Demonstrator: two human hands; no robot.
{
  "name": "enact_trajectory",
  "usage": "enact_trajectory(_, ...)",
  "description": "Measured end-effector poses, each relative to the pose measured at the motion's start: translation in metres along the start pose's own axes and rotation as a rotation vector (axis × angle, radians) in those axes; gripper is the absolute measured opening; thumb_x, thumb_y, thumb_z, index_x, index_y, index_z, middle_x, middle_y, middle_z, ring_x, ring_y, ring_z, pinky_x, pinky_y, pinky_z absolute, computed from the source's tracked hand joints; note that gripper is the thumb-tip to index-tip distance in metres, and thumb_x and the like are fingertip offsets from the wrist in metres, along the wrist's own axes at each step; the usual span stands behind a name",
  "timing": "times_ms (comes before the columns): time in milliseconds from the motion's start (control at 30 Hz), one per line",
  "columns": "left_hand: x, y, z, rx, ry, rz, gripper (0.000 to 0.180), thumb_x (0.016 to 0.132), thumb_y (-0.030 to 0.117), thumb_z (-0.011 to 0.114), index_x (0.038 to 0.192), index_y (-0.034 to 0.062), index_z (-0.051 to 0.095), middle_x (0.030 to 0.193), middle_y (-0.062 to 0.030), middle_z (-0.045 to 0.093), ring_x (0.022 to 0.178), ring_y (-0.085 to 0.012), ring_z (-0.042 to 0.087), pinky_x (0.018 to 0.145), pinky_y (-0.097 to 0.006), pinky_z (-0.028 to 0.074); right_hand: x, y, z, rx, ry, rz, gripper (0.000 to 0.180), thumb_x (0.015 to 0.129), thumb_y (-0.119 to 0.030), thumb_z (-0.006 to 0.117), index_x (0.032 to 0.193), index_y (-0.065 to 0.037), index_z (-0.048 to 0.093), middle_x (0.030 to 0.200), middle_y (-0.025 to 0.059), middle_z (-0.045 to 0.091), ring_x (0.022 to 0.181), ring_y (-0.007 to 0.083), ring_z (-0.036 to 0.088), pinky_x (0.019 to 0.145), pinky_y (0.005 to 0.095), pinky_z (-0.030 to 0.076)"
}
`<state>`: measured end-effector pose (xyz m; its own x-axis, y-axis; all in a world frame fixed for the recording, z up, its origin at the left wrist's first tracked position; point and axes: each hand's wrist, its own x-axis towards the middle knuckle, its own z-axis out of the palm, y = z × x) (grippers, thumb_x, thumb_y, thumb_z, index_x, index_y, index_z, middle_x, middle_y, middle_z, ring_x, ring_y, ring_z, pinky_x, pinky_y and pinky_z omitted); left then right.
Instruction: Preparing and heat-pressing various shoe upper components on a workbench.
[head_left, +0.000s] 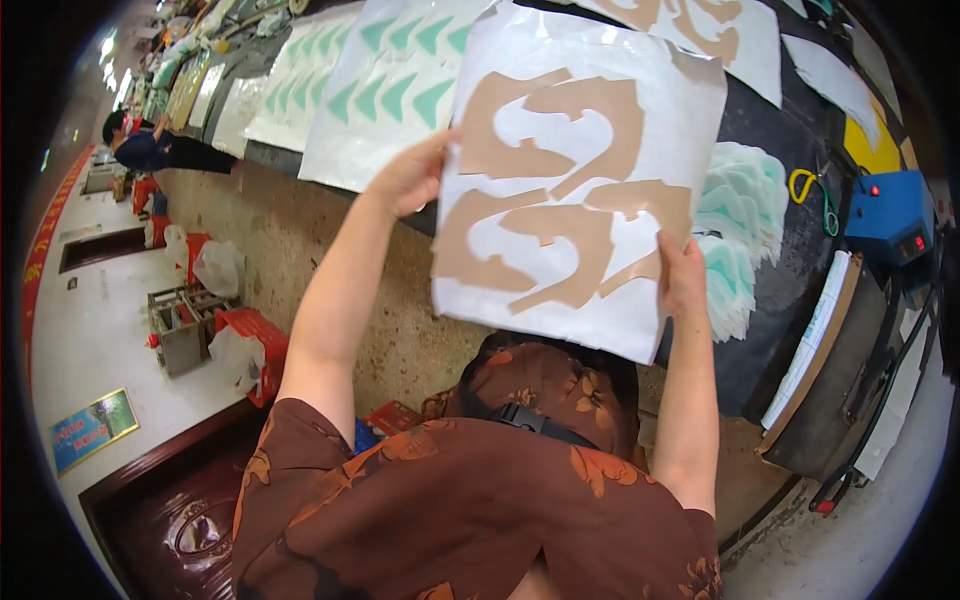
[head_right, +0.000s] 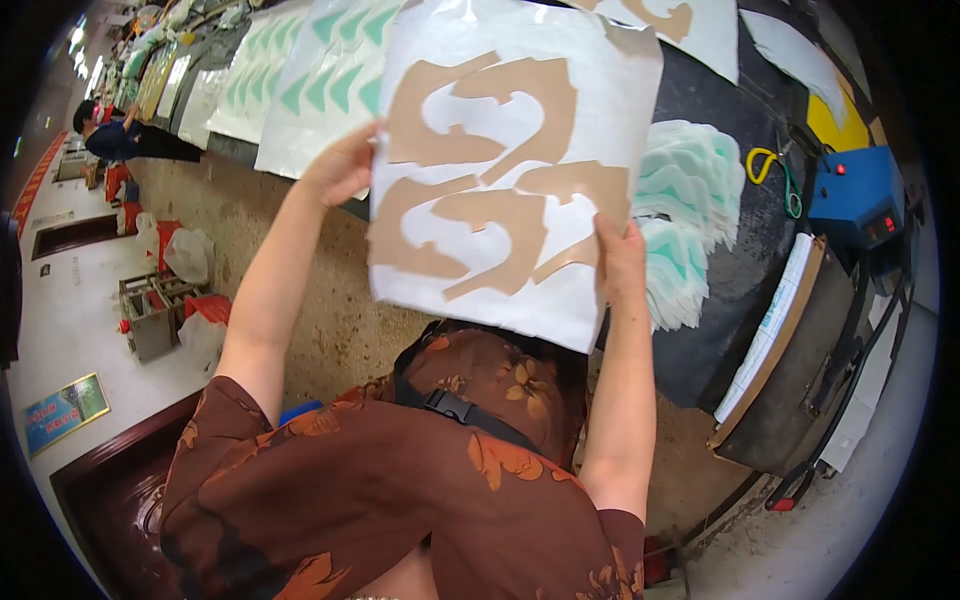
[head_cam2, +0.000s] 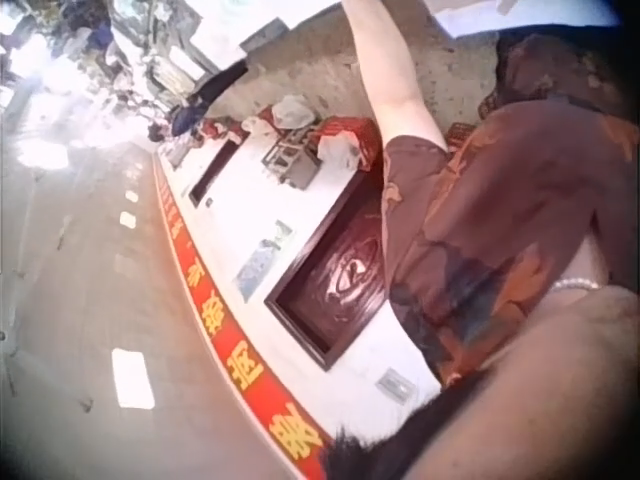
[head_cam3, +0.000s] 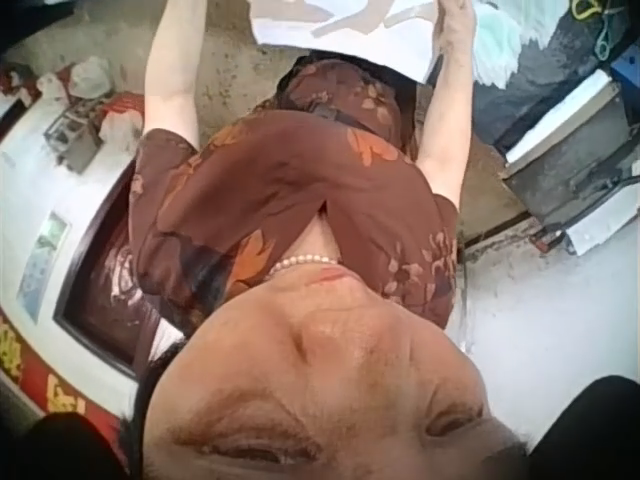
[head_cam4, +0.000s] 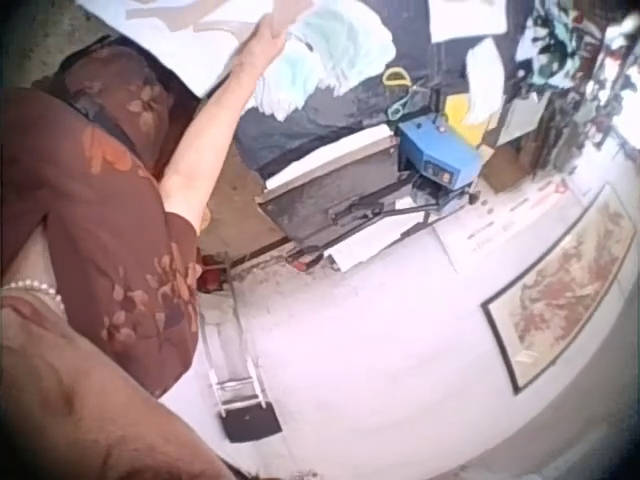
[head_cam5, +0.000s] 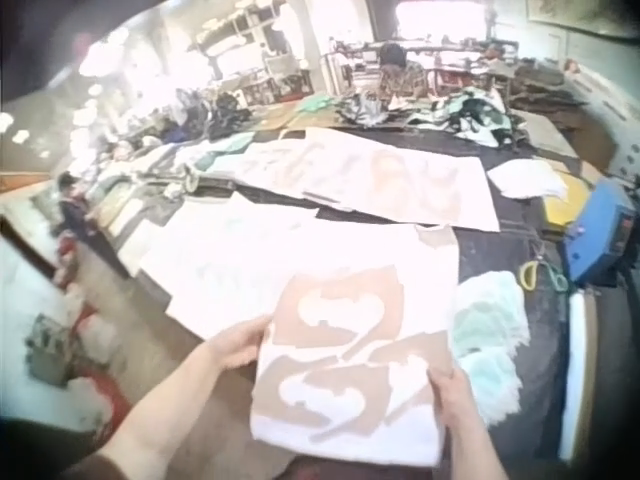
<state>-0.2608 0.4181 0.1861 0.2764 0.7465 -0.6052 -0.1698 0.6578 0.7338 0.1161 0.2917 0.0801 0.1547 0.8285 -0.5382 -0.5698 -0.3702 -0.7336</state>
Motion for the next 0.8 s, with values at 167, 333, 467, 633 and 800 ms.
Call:
enact_trajectory(167, 0.007, -0.069, -0.024, 0.304, 0.109, -0.25, 0.04, 0.089, 0.018, 0.07, 0.125, 0.0091, 0.056, 0.106, -0.0041, 0.067, 0.094, -0.0151, 0.063, 0.085, -0.029, 0.05, 0.018, -0.01, 0.006, -0.243, 0.143, 0.044, 0.03, 0.094, -0.012, 0.064, 0.121, 0.0, 0.059, 0.111, 0.0065, 0.067, 0.095, 0.0157, 0.064, 0.084, 0.0299, 0.05)
enact_trajectory(333, 0.025, -0.087, -0.043, 0.304, 0.22, -0.127, 0.029, 0.088, 0.005, 0.065, 0.117, 0.003, 0.061, 0.1, -0.0058, 0.067, 0.091, -0.0148, 0.062, 0.081, -0.028, 0.05, 0.015, 0.001, 0.009, -0.258, 0.203, 0.083, 0.034, 0.094, -0.013, 0.063, 0.125, -0.001, 0.058, 0.112, 0.0072, 0.065, 0.098, 0.016, 0.062, 0.087, 0.0311, 0.049)
enact_trajectory(467, 0.033, -0.067, -0.052, 0.402, 0.254, -0.024, 0.035, 0.088, 0.005, 0.064, 0.122, 0.002, 0.059, 0.097, -0.0066, 0.065, 0.089, -0.0156, 0.062, 0.079, -0.029, 0.051, 0.006, 0.014, 0.014, -0.982, 0.382, -0.319, 0.038, 0.091, -0.012, 0.062, 0.128, -0.002, 0.056, 0.11, 0.0097, 0.064, 0.096, 0.019, 0.061, 0.087, 0.0318, 0.048)
enact_trajectory(633, 0.017, -0.073, -0.052, 0.824, 0.338, 0.17, 0.047, 0.084, 0.005, 0.065, 0.129, 0.0055, 0.055, 0.102, -0.0117, 0.063, 0.09, -0.022, 0.062, 0.08, -0.034, 0.051, 0.016, -0.01, 0.04, -1.181, 0.191, -0.374, 0.038, 0.088, -0.008, 0.06, 0.125, -0.005, 0.058, 0.112, 0.0127, 0.062, 0.095, 0.0258, 0.061, 0.088, 0.0372, 0.049)
enact_trajectory(800, -0.003, -0.082, -0.012, 1.303, 0.162, 0.695, 0.036, 0.082, 0.003, 0.064, 0.117, 0.0055, 0.063, 0.113, -0.0175, 0.061, 0.106, -0.0355, 0.059, 0.095, -0.042, 0.046, 0.057, -0.021, 0.03, -1.447, 0.262, -0.496, 0.036, 0.087, -0.006, 0.058, 0.122, -0.006, 0.06, 0.113, 0.0144, 0.064, 0.102, 0.0307, 0.062, 0.088, 0.0383, 0.05)
